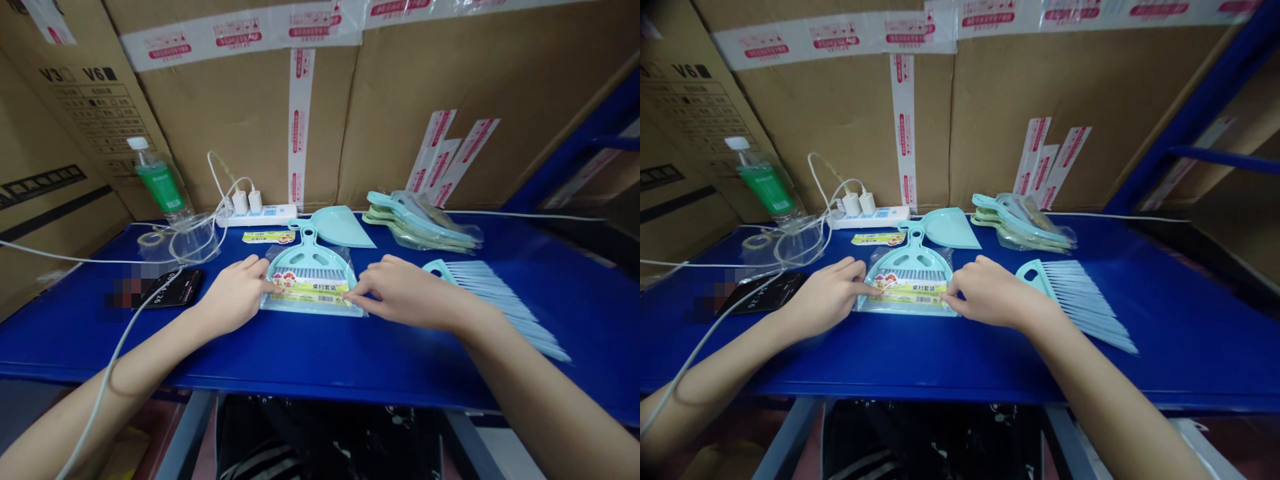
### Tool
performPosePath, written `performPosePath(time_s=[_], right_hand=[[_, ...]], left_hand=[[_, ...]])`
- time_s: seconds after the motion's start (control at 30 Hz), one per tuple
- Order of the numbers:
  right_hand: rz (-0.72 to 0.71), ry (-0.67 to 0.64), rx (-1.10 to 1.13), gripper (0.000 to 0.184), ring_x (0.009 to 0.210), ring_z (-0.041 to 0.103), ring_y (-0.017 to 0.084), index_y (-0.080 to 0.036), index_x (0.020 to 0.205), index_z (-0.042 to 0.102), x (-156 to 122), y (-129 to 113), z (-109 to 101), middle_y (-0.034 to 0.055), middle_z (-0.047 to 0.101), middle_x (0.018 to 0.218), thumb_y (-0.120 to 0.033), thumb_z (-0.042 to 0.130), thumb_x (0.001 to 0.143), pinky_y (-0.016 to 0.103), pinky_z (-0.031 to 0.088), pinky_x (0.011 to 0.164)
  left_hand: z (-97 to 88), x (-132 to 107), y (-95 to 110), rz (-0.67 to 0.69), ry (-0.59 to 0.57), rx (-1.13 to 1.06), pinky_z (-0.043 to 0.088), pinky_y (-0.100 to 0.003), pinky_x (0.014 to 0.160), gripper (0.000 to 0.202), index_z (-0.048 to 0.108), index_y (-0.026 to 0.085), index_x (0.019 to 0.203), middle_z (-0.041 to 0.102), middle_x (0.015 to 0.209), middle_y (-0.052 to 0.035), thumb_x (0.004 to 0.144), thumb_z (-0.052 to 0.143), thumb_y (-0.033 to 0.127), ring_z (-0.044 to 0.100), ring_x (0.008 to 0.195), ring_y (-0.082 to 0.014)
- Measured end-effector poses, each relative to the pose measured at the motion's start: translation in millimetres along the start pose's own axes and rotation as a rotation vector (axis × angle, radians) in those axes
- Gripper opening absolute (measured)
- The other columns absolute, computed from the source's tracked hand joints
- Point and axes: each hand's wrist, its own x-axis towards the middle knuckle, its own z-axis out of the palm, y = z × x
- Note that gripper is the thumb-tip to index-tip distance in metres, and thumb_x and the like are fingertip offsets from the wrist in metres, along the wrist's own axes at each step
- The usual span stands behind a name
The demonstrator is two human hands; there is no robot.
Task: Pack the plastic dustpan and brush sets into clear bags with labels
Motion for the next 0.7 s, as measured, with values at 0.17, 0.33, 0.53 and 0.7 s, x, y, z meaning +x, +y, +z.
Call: performPosePath(time_s=[0.17, 0.33, 0.53, 0.7], right_hand=[[-0.125, 0.166, -0.038, 0.034, 0.064, 0.048, 0.016, -0.019, 0.056, 0.058, 6.6, 4.6, 3.7, 0.0019, 0.055, 0.062, -0.015, 0.044, 0.086, 0.032, 0.033, 0.066], [-0.242, 0.291, -0.115, 0.021, 0.075, 0.046, 0.02, -0.017, 0.068, 0.064, 17.8, -0.3, 13.9, 0.0047, 0.058, 0.07, -0.016, 0.053, 0.085, 0.032, 0.031, 0.067], [-0.32, 0.305, -0.088, 0.018, 0.076, 0.049, 0.019, -0.016, 0.097, 0.067, 23.8, -10.5, 23.7, 0.0052, 0.063, 0.076, -0.015, 0.052, 0.088, 0.031, 0.031, 0.07], [-0.303, 0.269, -0.07, 0.028, 0.073, 0.05, 0.018, -0.018, 0.097, 0.07, 25.4, -11.5, 25.1, 0.0046, 0.06, 0.075, -0.008, 0.048, 0.084, 0.031, 0.031, 0.068]], left_hand=[[1.3, -1.2, 12.2, 0.076, 0.112, 0.069, 0.043, -0.035, 0.071, 0.026, 0.071, 0.016, 0.088, 0.058, 0.091, -0.0103, 0.081, 0.047, 0.009, 0.05, 0.084, -0.0228], [9.8, 0.1, 19.5, 0.183, 0.144, 0.151, 0.041, -0.035, 0.073, 0.021, 0.065, 0.011, 0.091, 0.063, 0.091, -0.012, 0.085, 0.045, 0.013, 0.052, 0.086, -0.0233], [9.8, 3.2, 19.6, 0.178, 0.096, 0.098, 0.04, -0.033, 0.071, 0.035, 0.058, 0.019, 0.116, 0.061, 0.088, -0.0078, 0.087, 0.041, 0.011, 0.054, 0.087, -0.0215], [8.4, 5.0, 19.9, 0.161, 0.025, 0.056, 0.042, -0.033, 0.073, 0.042, 0.056, 0.025, 0.123, 0.057, 0.088, -0.0066, 0.087, 0.039, 0.01, 0.054, 0.09, -0.0217]])
